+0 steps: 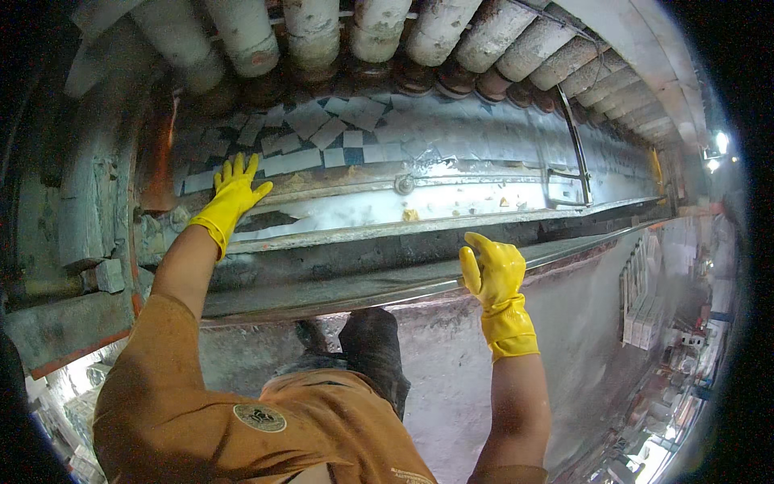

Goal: The person operates a roller conveyor in a factory, repeatedly opening and closing a metal gate to allow small white tiles to pass through. They also use a metal bar to adjust tiles in a blue tray and move the tray between locations.

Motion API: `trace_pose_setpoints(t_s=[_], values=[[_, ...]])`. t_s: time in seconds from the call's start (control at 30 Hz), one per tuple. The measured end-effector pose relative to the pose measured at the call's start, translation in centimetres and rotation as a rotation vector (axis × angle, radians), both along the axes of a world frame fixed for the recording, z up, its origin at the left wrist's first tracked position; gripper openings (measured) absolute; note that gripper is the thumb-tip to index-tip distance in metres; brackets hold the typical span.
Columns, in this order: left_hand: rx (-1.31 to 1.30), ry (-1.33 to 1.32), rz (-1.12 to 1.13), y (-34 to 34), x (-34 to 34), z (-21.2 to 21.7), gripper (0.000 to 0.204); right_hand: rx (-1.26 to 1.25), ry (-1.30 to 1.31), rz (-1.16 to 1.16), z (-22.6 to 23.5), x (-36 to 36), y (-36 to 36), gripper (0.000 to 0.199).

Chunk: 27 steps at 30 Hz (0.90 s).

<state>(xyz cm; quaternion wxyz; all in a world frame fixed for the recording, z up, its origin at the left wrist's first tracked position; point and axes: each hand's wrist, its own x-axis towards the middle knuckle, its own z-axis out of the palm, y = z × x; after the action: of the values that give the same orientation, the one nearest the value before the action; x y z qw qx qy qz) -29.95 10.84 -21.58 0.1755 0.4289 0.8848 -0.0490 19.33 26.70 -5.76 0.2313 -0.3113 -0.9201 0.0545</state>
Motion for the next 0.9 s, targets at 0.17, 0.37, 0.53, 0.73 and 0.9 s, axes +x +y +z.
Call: trace_pose_setpoints(t_s=[0.17, 0.37, 0.53, 0.73, 0.9], values=[[0.015, 0.045, 0.036, -0.4, 0.8, -1.2, 0.094, 0.019, 0.023, 0.019, -0.1, -0.4, 0.1, 0.024], [0.017, 0.083, 0.028, 0.0, 1.3, -2.2, 0.096, 0.036, 0.017, 0.02, 0.0, -0.1, 0.2, 0.025], [-0.014, 0.012, 0.018, 0.9, 1.0, -0.2, 0.097, 0.008, -0.001, -0.003, 0.6, -0.2, 0.7, 0.026], [0.092, -0.135, -0.017, -0.1, -3.7, -0.5, 0.097, 0.003, 0.039, -0.001, -0.6, -0.1, 1.3, 0.024], [0.205, -0.18, -0.151, -0.4, -1.1, 4.1, 0.087, 0.082, 0.05, 0.034, 0.3, -0.4, 1.1, 0.023]])
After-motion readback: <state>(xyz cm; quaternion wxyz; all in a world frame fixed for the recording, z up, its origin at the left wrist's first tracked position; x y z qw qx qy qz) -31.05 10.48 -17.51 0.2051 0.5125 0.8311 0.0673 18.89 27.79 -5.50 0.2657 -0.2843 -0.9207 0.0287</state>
